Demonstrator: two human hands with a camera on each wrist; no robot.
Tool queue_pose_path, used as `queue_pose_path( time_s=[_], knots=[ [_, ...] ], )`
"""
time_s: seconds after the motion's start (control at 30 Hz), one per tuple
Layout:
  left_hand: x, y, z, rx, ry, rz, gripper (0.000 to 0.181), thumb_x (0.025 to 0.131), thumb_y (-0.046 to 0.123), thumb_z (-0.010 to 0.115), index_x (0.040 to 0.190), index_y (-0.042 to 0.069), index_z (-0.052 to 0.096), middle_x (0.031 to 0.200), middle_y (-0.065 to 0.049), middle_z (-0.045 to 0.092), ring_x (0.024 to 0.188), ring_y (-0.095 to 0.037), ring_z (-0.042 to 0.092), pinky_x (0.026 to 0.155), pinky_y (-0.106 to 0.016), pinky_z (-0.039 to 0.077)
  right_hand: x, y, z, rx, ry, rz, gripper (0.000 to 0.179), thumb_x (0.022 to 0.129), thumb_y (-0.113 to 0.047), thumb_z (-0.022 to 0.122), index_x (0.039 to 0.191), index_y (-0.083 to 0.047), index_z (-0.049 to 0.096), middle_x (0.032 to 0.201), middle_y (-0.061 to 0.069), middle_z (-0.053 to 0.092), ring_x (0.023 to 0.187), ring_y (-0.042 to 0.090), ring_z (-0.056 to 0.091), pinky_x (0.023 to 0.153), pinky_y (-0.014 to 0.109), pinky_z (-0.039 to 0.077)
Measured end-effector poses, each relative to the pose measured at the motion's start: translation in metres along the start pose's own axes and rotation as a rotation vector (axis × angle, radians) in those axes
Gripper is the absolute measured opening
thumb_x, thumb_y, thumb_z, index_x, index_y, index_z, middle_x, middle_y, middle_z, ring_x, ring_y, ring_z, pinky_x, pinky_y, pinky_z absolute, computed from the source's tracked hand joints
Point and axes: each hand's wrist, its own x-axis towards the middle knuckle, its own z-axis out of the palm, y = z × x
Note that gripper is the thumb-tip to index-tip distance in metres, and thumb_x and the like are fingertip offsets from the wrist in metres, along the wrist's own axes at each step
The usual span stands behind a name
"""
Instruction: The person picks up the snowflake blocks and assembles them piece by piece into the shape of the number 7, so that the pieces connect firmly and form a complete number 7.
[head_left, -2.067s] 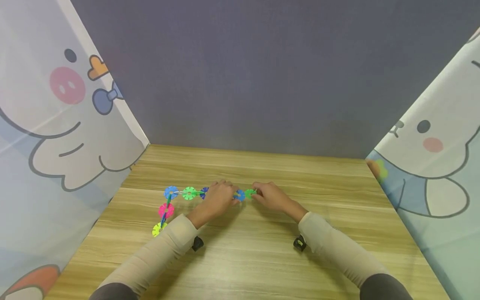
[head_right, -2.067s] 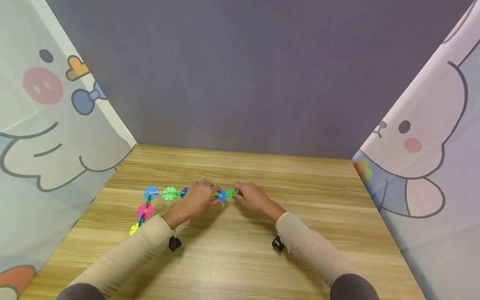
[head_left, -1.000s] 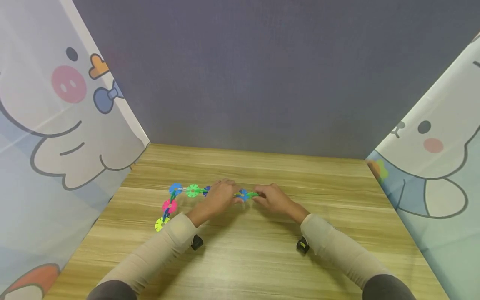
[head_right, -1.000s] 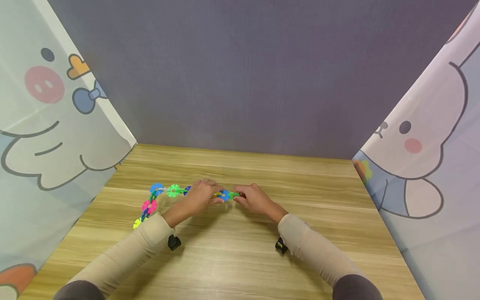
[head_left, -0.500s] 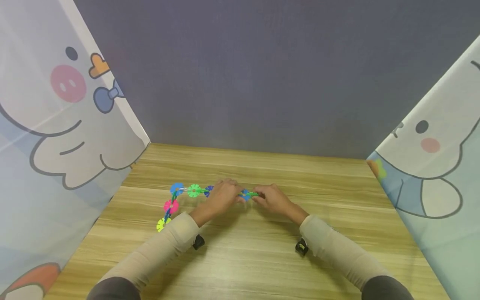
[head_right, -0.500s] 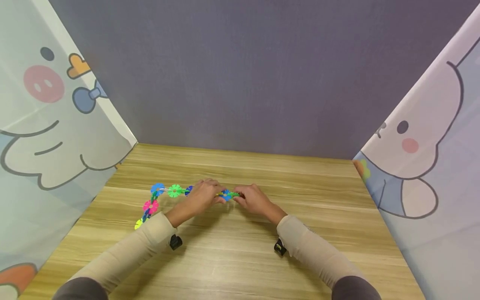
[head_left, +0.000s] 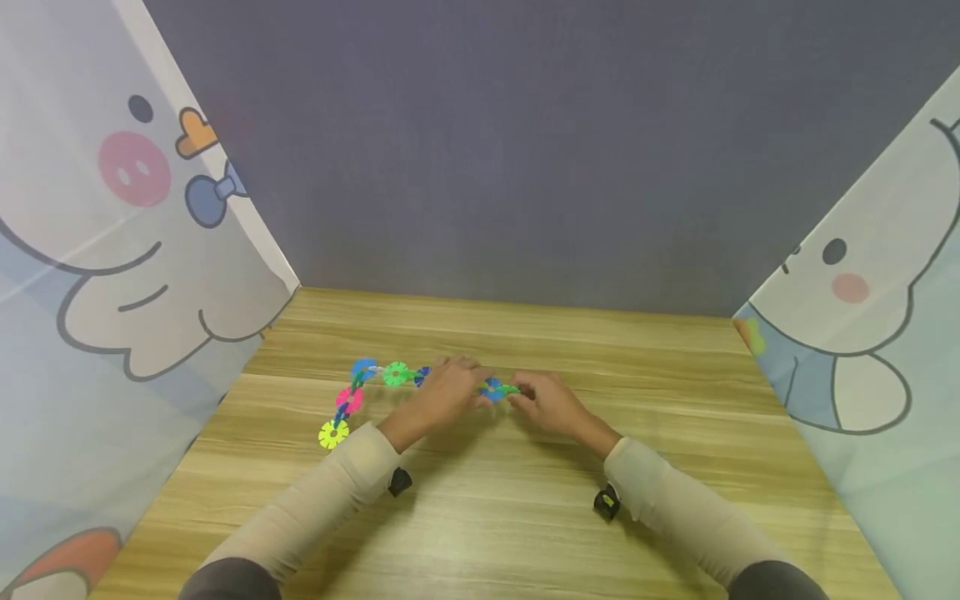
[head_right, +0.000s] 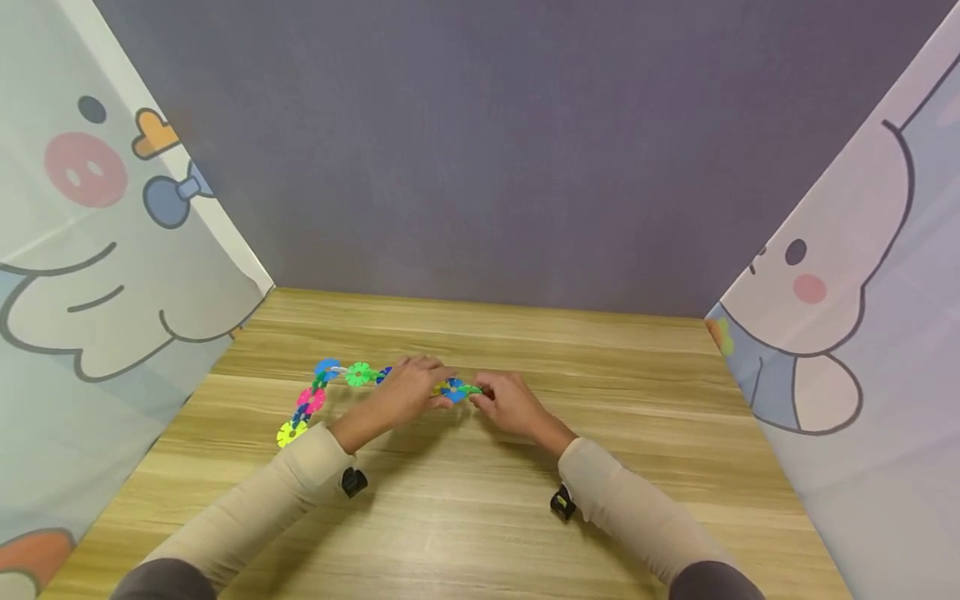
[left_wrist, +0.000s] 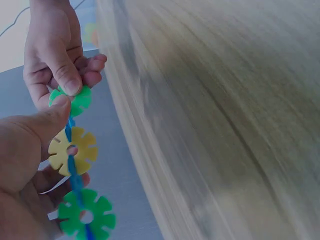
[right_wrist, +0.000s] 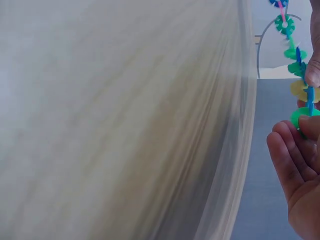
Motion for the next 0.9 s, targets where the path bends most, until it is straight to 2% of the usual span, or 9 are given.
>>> queue_pose_path(
  time_s=[0.13,0.2,0.27,0.37,0.47,0.53,0.63,0.8,0.9],
  knots=[
    [-0.002,-0.002,-0.003,-0.02,0.089,0.016,0.057,0.084,0.036,0.082,0.131,0.009,0.066,0.13,-0.012,0.068,0.121,-0.033,0.062,0.103,-0.054,0.052,-0.004,0.001,-0.002,0.037,-0.002,0.039,0.009,0.094,-0.009,0.073,0.088,-0.013,0.066,0.079,0.0,0.073,0.065,0.003,0.061,0.058,0.018,0.053],
    [-0.003,-0.004,-0.007,-0.031,0.109,-0.003,0.056,0.085,0.032,0.083,0.133,0.007,0.065,0.134,-0.014,0.065,0.125,-0.035,0.059,0.104,-0.055,0.05,-0.007,0.002,-0.004,0.057,-0.004,0.063,0.007,0.095,-0.009,0.071,0.09,-0.013,0.067,0.085,0.003,0.076,0.073,0.007,0.069,0.065,0.02,0.058],
    [-0.004,-0.006,-0.011,-0.039,0.115,-0.041,0.054,0.087,0.028,0.082,0.134,0.006,0.064,0.136,-0.015,0.062,0.126,-0.037,0.056,0.103,-0.056,0.05,-0.01,0.003,-0.007,0.07,-0.003,0.087,0.006,0.096,-0.01,0.07,0.091,-0.013,0.068,0.087,0.005,0.077,0.076,0.011,0.072,0.067,0.021,0.059],
    [-0.005,-0.011,-0.021,-0.023,0.095,-0.122,0.053,0.09,0.024,0.08,0.137,0.006,0.062,0.139,-0.017,0.059,0.127,-0.037,0.055,0.102,-0.055,0.051,-0.014,0.004,-0.01,0.083,0.0,0.117,0.004,0.098,-0.013,0.069,0.094,-0.014,0.068,0.086,0.007,0.077,0.07,0.016,0.073,0.063,0.02,0.058],
    [-0.006,-0.019,-0.033,0.03,0.07,-0.195,0.054,0.092,0.024,0.078,0.14,0.006,0.06,0.137,-0.019,0.059,0.12,-0.036,0.06,0.096,-0.048,0.056,-0.018,0.006,-0.013,0.091,0.006,0.141,0.005,0.099,-0.016,0.067,0.096,-0.012,0.068,0.084,0.007,0.077,0.065,0.017,0.07,0.057,0.021,0.055],
    [-0.008,-0.026,-0.041,0.047,0.053,-0.237,0.055,0.093,0.023,0.076,0.142,0.005,0.058,0.134,-0.021,0.06,0.113,-0.035,0.062,0.084,-0.043,0.059,-0.021,0.006,-0.014,0.094,0.019,0.152,0.008,0.1,-0.018,0.066,0.098,-0.011,0.069,0.085,0.006,0.077,0.067,0.014,0.071,0.058,0.021,0.056],
    [-0.013,-0.038,-0.052,0.009,0.035,-0.302,0.054,0.094,0.018,0.072,0.143,0.0,0.056,0.129,-0.024,0.06,0.11,-0.037,0.06,0.08,-0.042,0.058,-0.024,0.008,-0.015,0.078,0.045,0.159,0.01,0.101,-0.02,0.066,0.098,-0.011,0.069,0.086,0.003,0.078,0.074,0.009,0.072,0.062,0.022,0.058],
    [-0.022,-0.063,-0.069,-0.067,0.028,-0.356,0.05,0.095,0.008,0.065,0.14,-0.01,0.053,0.128,-0.033,0.06,0.117,-0.045,0.058,0.092,-0.051,0.058,-0.029,0.008,-0.02,0.073,0.065,0.164,0.008,0.099,-0.019,0.068,0.096,-0.011,0.068,0.084,0.002,0.078,0.071,0.006,0.071,0.063,0.023,0.058],
    [-0.027,-0.076,-0.075,-0.142,-0.024,-0.41,0.051,0.097,0.007,0.061,0.143,-0.011,0.049,0.128,-0.036,0.06,0.127,-0.049,0.053,0.097,-0.057,0.056,-0.033,0.008,-0.023,0.085,0.071,0.175,0.007,0.098,-0.017,0.069,0.095,-0.011,0.068,0.081,0.003,0.076,0.064,0.008,0.067,0.054,0.022,0.053]
  ],
)
